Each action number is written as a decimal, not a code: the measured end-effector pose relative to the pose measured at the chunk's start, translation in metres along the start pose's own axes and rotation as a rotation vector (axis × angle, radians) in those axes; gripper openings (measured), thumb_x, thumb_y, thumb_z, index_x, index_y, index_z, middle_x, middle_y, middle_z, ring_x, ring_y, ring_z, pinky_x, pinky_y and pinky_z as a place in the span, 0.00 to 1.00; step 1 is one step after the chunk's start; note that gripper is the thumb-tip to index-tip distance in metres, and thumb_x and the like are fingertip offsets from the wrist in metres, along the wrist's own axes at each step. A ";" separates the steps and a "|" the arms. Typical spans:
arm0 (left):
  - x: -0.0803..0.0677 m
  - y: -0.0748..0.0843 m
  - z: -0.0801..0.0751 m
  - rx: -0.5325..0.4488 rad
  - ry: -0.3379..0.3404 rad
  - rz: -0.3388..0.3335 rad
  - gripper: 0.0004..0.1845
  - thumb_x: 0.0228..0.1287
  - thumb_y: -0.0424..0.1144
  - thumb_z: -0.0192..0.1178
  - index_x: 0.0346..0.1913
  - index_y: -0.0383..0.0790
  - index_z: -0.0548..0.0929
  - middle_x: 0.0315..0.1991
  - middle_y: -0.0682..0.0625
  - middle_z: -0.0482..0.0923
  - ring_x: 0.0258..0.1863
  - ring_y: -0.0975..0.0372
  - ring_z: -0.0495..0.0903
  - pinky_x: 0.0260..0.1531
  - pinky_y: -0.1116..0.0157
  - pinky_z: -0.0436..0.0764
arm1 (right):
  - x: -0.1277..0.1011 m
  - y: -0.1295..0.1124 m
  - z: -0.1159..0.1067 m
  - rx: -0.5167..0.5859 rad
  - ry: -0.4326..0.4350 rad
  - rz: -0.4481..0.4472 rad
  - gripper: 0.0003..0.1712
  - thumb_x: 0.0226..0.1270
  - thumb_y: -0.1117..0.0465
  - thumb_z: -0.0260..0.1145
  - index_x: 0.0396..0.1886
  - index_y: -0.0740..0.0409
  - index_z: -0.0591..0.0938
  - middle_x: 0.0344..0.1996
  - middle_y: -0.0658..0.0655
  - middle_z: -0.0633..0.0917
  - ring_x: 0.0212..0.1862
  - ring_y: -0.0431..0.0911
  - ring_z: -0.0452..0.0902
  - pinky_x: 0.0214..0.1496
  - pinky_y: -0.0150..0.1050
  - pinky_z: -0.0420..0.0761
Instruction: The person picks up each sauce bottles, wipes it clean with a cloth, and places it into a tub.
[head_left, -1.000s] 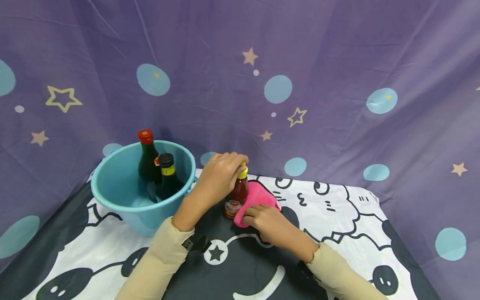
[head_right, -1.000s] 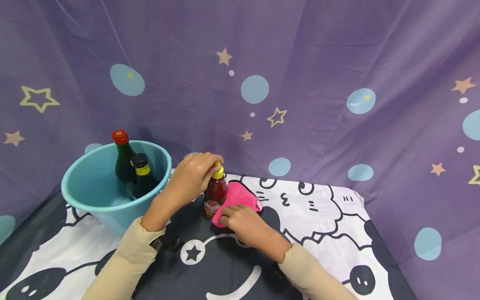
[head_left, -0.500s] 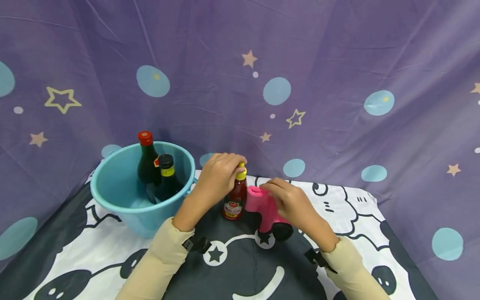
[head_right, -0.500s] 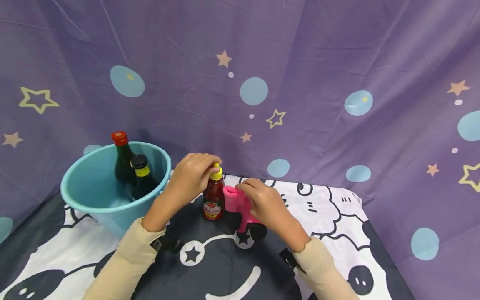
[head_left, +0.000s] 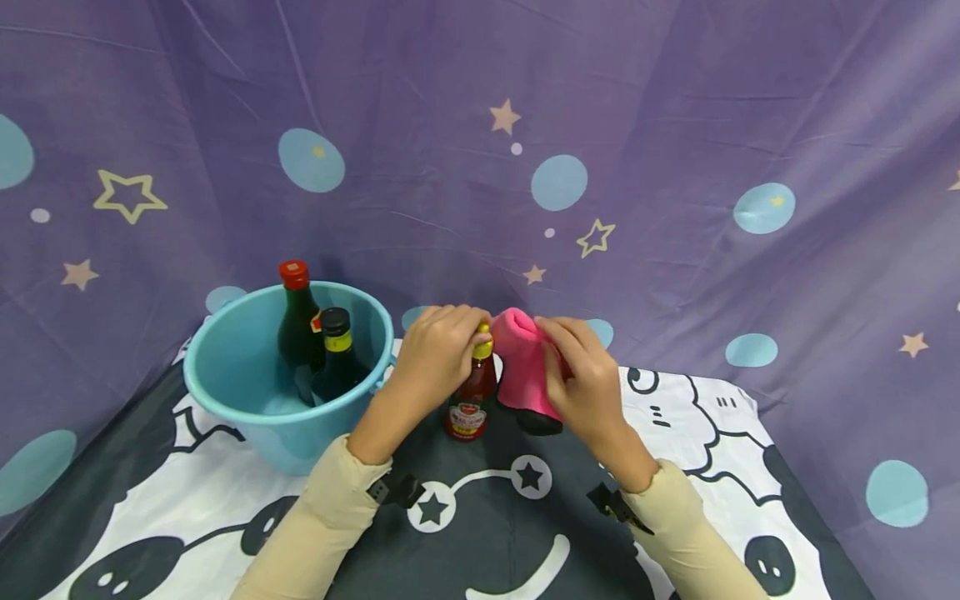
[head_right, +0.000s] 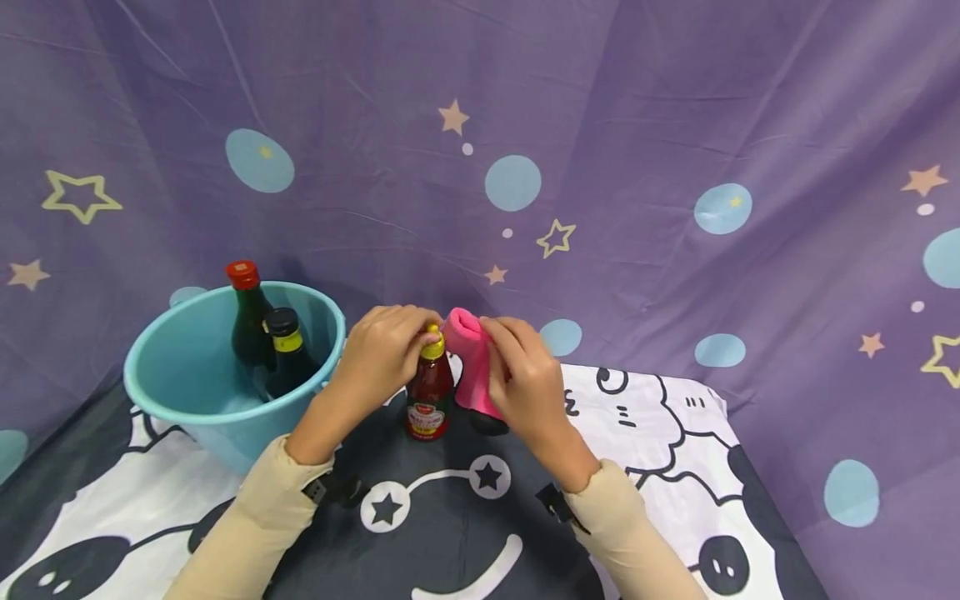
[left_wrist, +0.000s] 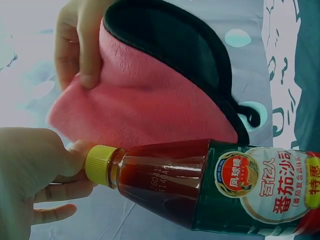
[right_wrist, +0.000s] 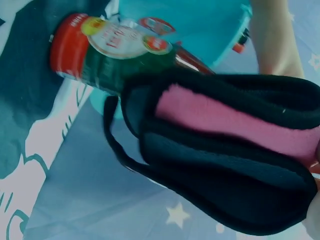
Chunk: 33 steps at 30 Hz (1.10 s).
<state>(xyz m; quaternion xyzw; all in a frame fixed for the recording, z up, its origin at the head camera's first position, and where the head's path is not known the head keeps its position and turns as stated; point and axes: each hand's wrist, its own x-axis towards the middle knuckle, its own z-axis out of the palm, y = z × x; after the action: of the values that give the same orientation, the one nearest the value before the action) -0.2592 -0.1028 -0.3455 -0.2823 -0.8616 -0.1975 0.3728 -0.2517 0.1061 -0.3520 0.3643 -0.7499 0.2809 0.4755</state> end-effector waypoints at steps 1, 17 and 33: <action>0.000 0.000 0.000 0.007 0.007 0.008 0.09 0.65 0.37 0.69 0.43 0.36 0.86 0.31 0.48 0.85 0.31 0.56 0.82 0.43 0.58 0.83 | 0.000 -0.001 0.003 -0.002 0.008 -0.030 0.17 0.60 0.77 0.68 0.50 0.67 0.86 0.42 0.64 0.87 0.43 0.54 0.85 0.45 0.47 0.85; 0.002 -0.007 0.000 -0.069 -0.136 -0.007 0.15 0.65 0.27 0.62 0.54 0.37 0.85 0.45 0.46 0.89 0.38 0.53 0.86 0.48 0.55 0.84 | -0.019 -0.011 0.026 -0.128 -0.159 -0.261 0.16 0.76 0.66 0.58 0.56 0.68 0.83 0.52 0.64 0.86 0.51 0.56 0.86 0.56 0.48 0.85; 0.003 -0.008 -0.006 -0.060 -0.141 -0.001 0.12 0.68 0.32 0.65 0.52 0.37 0.84 0.36 0.46 0.88 0.31 0.54 0.83 0.40 0.56 0.84 | -0.030 -0.010 0.026 -0.190 -0.225 -0.354 0.19 0.77 0.65 0.55 0.61 0.68 0.82 0.54 0.65 0.86 0.54 0.58 0.84 0.59 0.48 0.84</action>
<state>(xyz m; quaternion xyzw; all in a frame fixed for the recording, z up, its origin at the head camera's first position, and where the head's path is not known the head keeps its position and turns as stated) -0.2624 -0.1109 -0.3409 -0.3063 -0.8795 -0.2029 0.3024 -0.2487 0.0886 -0.3893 0.4728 -0.7455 0.0790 0.4630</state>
